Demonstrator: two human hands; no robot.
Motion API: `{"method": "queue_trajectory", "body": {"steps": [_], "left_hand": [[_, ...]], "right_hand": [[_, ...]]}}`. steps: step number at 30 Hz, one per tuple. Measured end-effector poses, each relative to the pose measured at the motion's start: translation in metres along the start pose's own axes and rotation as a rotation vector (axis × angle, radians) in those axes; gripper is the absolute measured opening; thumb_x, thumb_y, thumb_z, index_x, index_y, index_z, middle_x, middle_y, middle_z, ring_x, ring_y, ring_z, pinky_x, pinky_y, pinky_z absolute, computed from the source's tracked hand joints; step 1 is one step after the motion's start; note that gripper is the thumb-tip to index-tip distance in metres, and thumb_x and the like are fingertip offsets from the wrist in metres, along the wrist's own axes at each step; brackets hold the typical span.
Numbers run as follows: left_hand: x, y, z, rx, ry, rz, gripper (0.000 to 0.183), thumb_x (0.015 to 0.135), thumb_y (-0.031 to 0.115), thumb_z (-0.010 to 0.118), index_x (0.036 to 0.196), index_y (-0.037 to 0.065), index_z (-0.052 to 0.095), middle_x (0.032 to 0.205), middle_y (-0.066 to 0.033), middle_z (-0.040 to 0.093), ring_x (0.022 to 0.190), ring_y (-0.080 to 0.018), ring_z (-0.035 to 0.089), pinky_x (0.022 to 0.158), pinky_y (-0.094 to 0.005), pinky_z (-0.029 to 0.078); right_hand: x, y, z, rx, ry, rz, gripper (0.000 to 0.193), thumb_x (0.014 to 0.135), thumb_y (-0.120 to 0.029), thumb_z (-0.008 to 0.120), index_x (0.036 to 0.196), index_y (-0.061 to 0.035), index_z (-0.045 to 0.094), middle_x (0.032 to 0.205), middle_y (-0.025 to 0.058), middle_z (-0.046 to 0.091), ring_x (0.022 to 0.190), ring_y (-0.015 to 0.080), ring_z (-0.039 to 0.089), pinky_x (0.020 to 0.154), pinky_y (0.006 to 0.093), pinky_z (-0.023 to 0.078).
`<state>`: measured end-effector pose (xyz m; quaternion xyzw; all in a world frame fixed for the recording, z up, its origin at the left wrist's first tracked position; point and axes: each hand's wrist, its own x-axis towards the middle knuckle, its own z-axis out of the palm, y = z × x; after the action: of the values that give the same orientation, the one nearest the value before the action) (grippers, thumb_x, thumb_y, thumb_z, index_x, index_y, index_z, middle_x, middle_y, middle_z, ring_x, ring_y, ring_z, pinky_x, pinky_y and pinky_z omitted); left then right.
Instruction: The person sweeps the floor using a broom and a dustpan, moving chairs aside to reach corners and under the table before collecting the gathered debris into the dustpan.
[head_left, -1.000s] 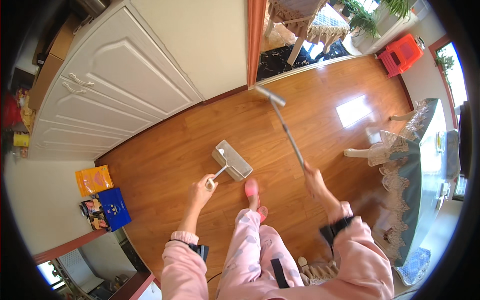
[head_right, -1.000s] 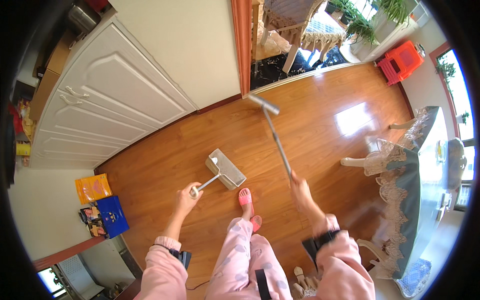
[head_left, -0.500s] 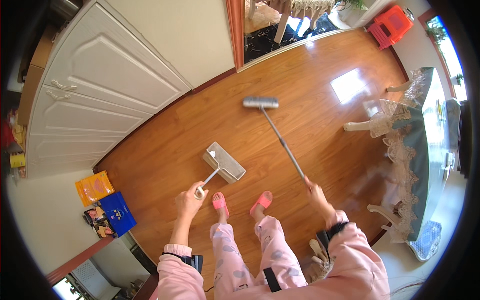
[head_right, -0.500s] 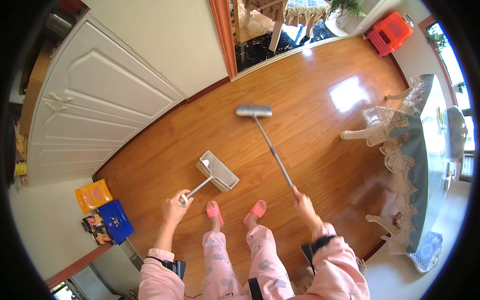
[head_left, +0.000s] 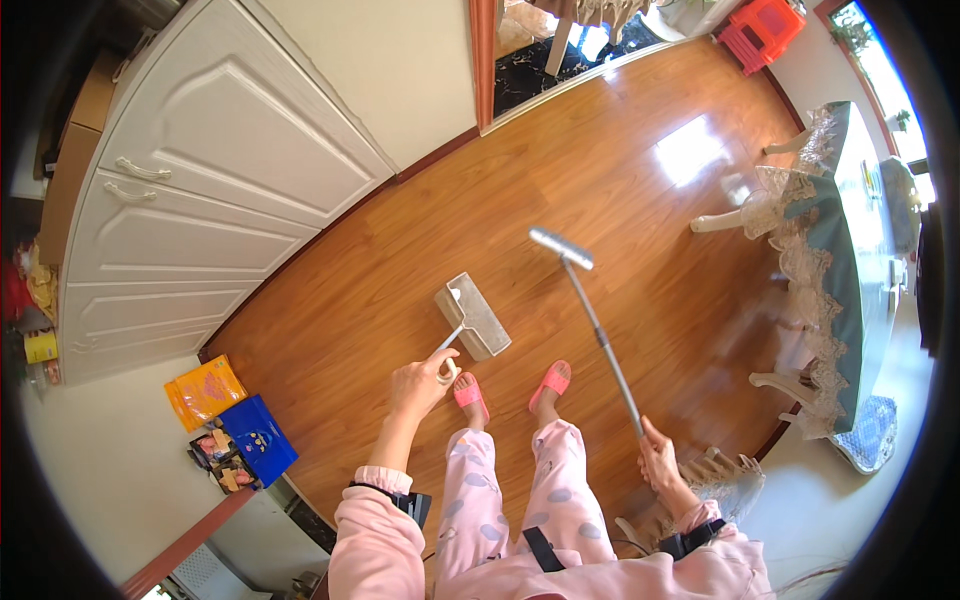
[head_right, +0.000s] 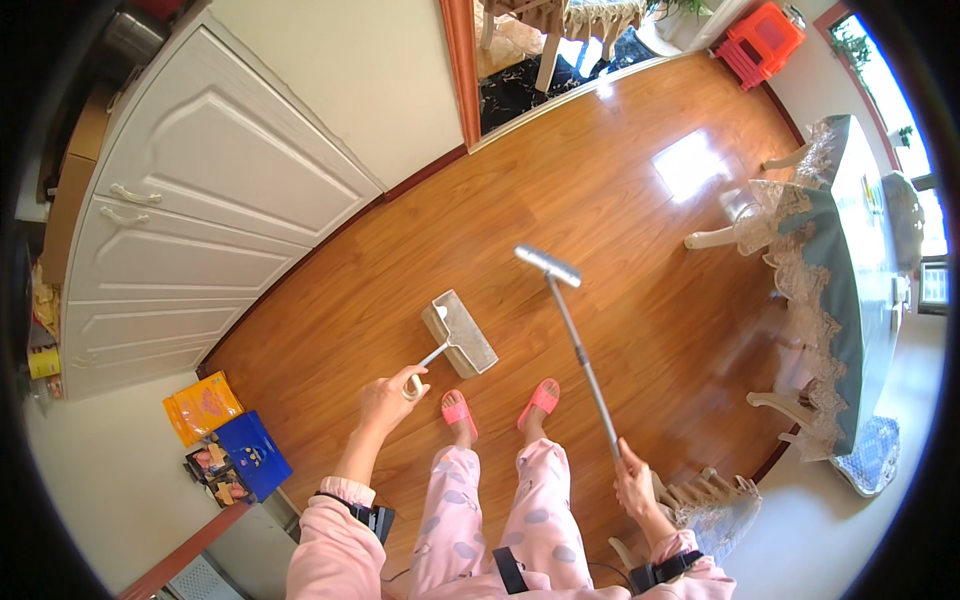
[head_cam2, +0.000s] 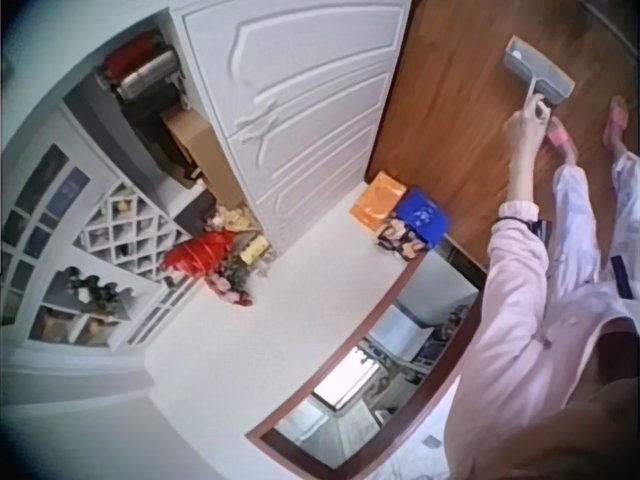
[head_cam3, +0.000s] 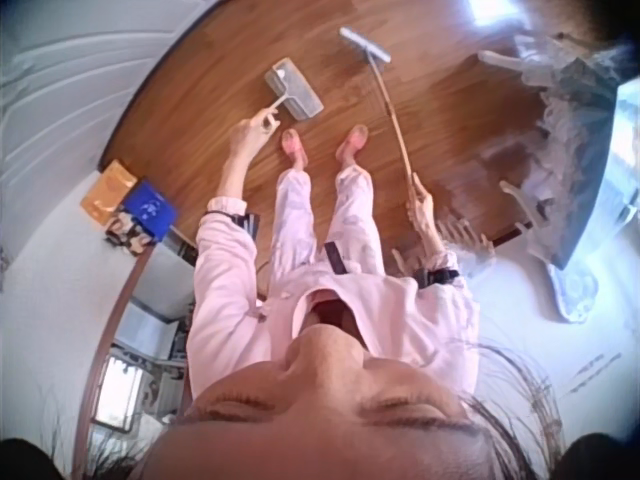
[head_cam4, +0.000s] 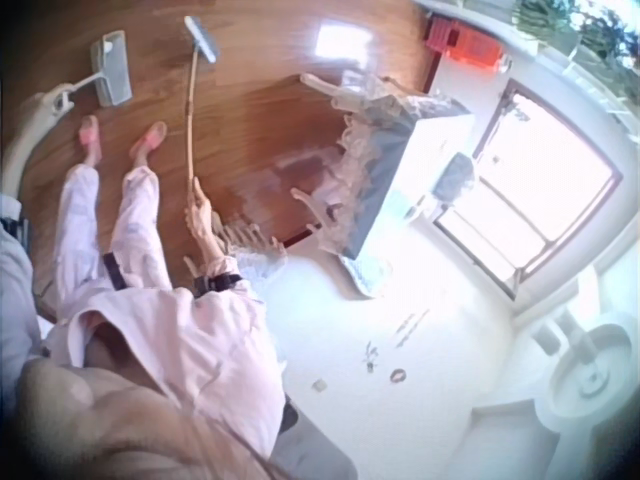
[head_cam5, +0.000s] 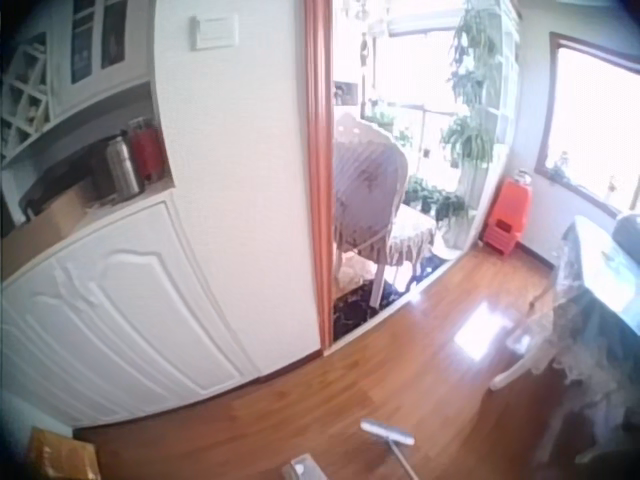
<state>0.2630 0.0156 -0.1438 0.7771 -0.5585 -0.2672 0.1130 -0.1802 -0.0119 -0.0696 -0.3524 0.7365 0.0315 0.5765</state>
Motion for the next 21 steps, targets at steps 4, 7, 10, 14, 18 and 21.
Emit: {"method": "queue_trajectory", "body": {"steps": [4,7,10,14,18,21], "left_hand": [[0.003,-0.007,0.011,-0.039,-0.014,0.067,0.025,0.081,0.035,0.070,0.104,0.028,0.063,0.062,-0.0103,0.064,0.059,-0.0315,0.065,0.051,-0.0423,0.049],[0.003,-0.003,0.020,0.011,-0.023,0.110,0.020,0.082,0.031,0.067,0.101,0.027,0.064,0.060,-0.0113,0.063,0.058,-0.0318,0.064,0.050,-0.0426,0.049],[0.004,-0.002,0.034,-0.011,0.022,0.103,0.017,0.082,0.029,0.064,0.099,0.027,0.065,0.060,-0.0121,0.062,0.058,-0.0318,0.064,0.050,-0.0426,0.049],[0.012,0.004,0.033,-0.043,0.067,0.120,0.017,0.082,0.028,0.064,0.099,0.027,0.065,0.061,-0.0128,0.063,0.058,-0.0314,0.065,0.051,-0.0422,0.050],[0.012,0.001,0.022,-0.016,0.058,0.104,0.018,0.082,0.027,0.063,0.100,0.027,0.066,0.062,-0.0127,0.063,0.059,-0.0310,0.065,0.052,-0.0418,0.051],[0.007,-0.004,0.021,-0.008,0.035,0.074,0.019,0.082,0.026,0.062,0.100,0.028,0.065,0.062,-0.0123,0.063,0.059,-0.0312,0.065,0.052,-0.0420,0.051]], "right_hand": [[0.043,-0.042,0.012,0.023,0.013,-0.091,0.047,0.101,-0.027,0.039,0.147,-0.0262,0.033,0.052,-0.0025,0.038,0.037,0.0080,0.035,0.032,0.0245,0.030],[0.082,-0.065,0.038,0.197,0.090,0.188,0.037,0.101,-0.033,0.038,0.137,-0.0274,0.045,0.050,0.0009,0.039,0.034,0.0129,0.037,0.030,0.0278,0.029],[0.072,-0.026,0.095,0.282,0.042,0.030,0.031,0.099,-0.045,0.042,0.096,-0.0163,0.052,0.052,0.0015,0.038,0.036,0.0134,0.037,0.031,0.0291,0.029],[-0.004,0.022,0.163,0.143,-0.037,0.199,0.030,0.098,-0.043,0.047,0.102,-0.0149,0.058,0.057,0.0041,0.046,0.039,0.0141,0.043,0.033,0.0298,0.035],[-0.063,-0.023,0.163,0.492,-0.425,0.428,0.040,0.098,-0.019,0.046,0.138,-0.0261,0.045,0.060,-0.0050,0.031,0.044,0.0074,0.029,0.040,0.0240,0.027],[-0.085,-0.044,0.132,0.470,-0.413,0.420,0.041,0.100,-0.021,0.045,0.140,-0.0262,0.042,0.059,-0.0058,0.028,0.044,0.0056,0.026,0.038,0.0207,0.022]]}}
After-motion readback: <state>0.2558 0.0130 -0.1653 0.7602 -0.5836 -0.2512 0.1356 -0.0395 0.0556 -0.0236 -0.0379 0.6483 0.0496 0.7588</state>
